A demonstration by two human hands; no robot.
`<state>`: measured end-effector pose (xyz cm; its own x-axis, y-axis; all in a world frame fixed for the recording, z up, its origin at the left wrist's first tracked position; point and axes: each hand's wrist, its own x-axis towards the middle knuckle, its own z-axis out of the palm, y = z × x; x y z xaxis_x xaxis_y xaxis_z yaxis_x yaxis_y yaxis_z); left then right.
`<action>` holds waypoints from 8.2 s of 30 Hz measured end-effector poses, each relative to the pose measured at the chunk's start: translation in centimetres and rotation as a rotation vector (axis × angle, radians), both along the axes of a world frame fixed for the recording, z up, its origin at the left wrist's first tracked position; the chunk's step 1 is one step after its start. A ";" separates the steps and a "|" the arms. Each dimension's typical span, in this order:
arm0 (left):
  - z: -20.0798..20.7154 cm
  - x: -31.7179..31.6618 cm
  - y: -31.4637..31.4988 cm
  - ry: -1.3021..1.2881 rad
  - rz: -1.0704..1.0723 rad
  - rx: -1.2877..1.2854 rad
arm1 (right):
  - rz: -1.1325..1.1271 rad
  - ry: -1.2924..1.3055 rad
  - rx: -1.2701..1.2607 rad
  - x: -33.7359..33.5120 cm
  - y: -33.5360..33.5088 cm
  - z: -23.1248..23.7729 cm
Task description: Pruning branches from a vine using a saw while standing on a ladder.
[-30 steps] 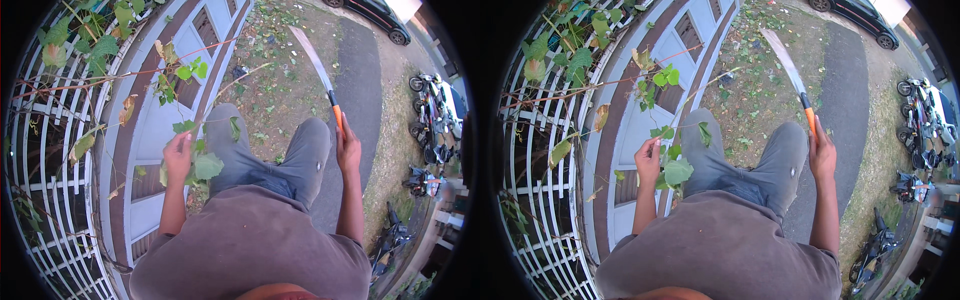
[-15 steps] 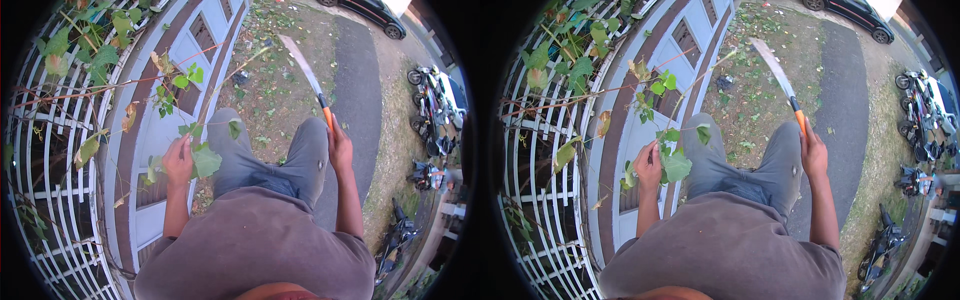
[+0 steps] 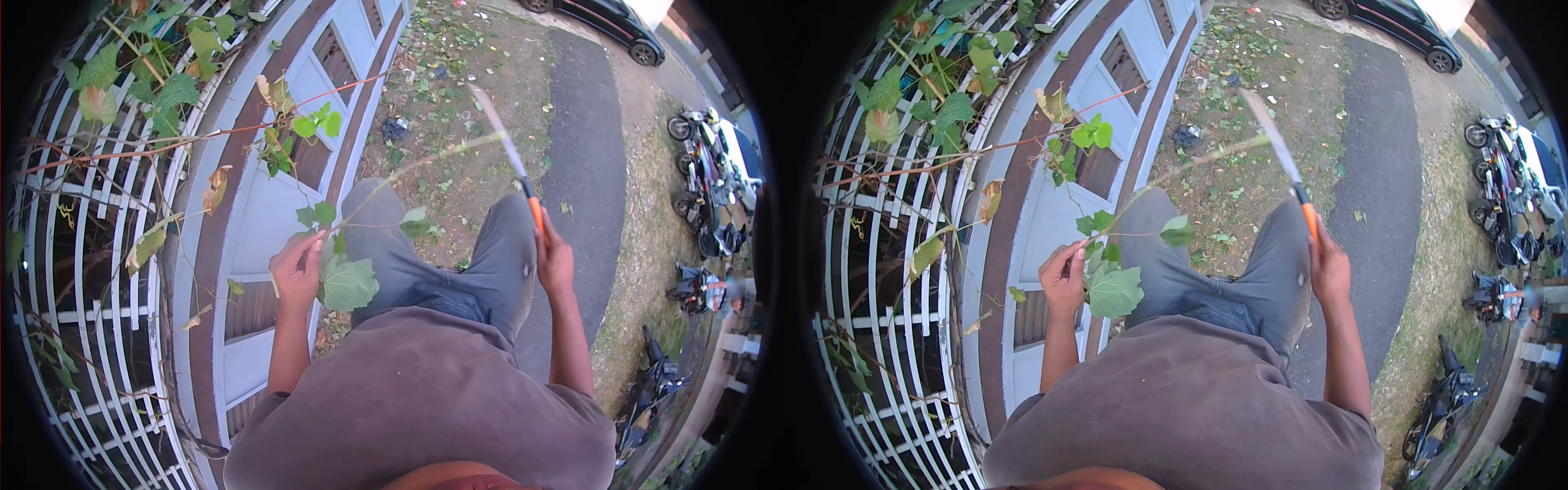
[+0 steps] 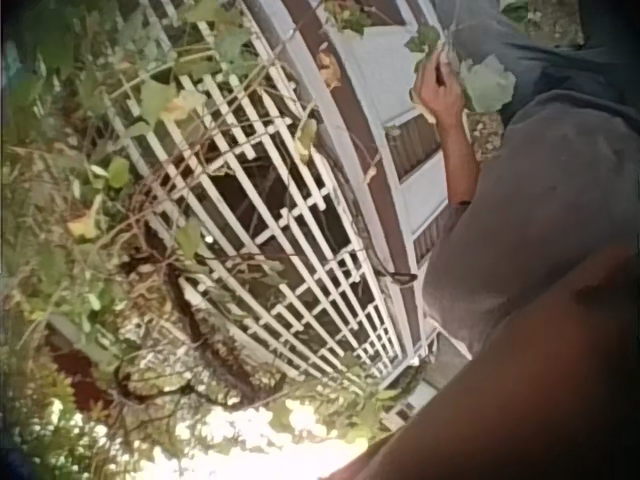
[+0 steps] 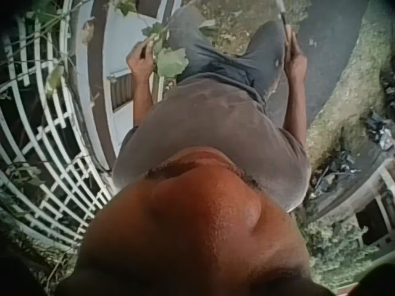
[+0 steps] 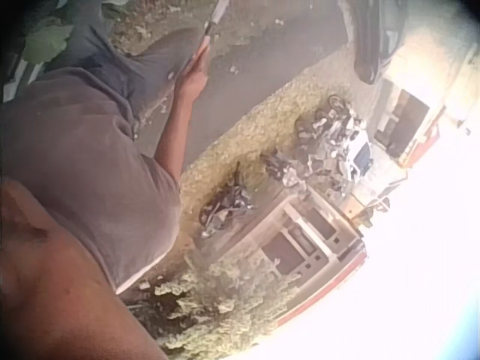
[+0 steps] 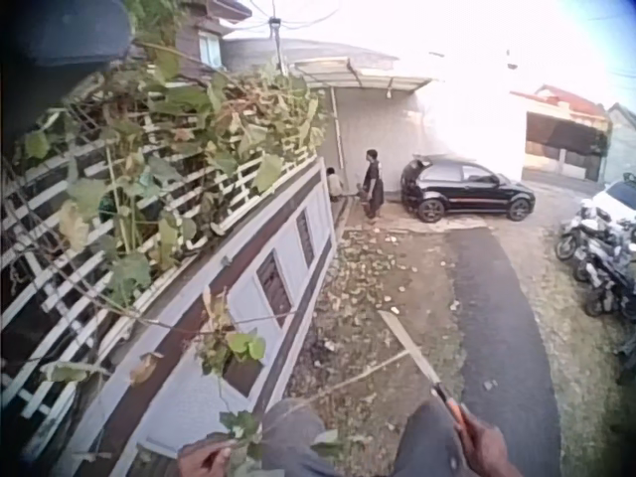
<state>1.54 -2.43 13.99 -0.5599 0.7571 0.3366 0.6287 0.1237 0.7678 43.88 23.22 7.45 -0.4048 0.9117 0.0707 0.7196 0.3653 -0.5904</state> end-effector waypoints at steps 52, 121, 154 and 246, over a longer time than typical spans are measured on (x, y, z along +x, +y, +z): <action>-0.6 1.2 1.4 0.128 0.031 0.106 | 0.532 0.076 0.031 -10.0 -9.4 6.5; -0.9 1.4 5.6 -1.742 -0.047 -0.010 | 0.560 0.006 0.217 -10.2 -7.8 4.9; -1.2 0.6 5.8 -1.863 -0.111 0.165 | 0.045 0.292 0.267 -7.8 -2.1 5.6; -1.2 -1.0 3.4 -1.323 -0.141 -0.179 | 0.310 0.087 0.112 -7.0 -4.4 5.7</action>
<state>0.57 0.98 12.80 -0.2996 0.8112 -0.5021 -0.5521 0.2818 0.7847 36.87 18.83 13.16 -0.6493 0.7310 0.2100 0.5129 0.6247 -0.5887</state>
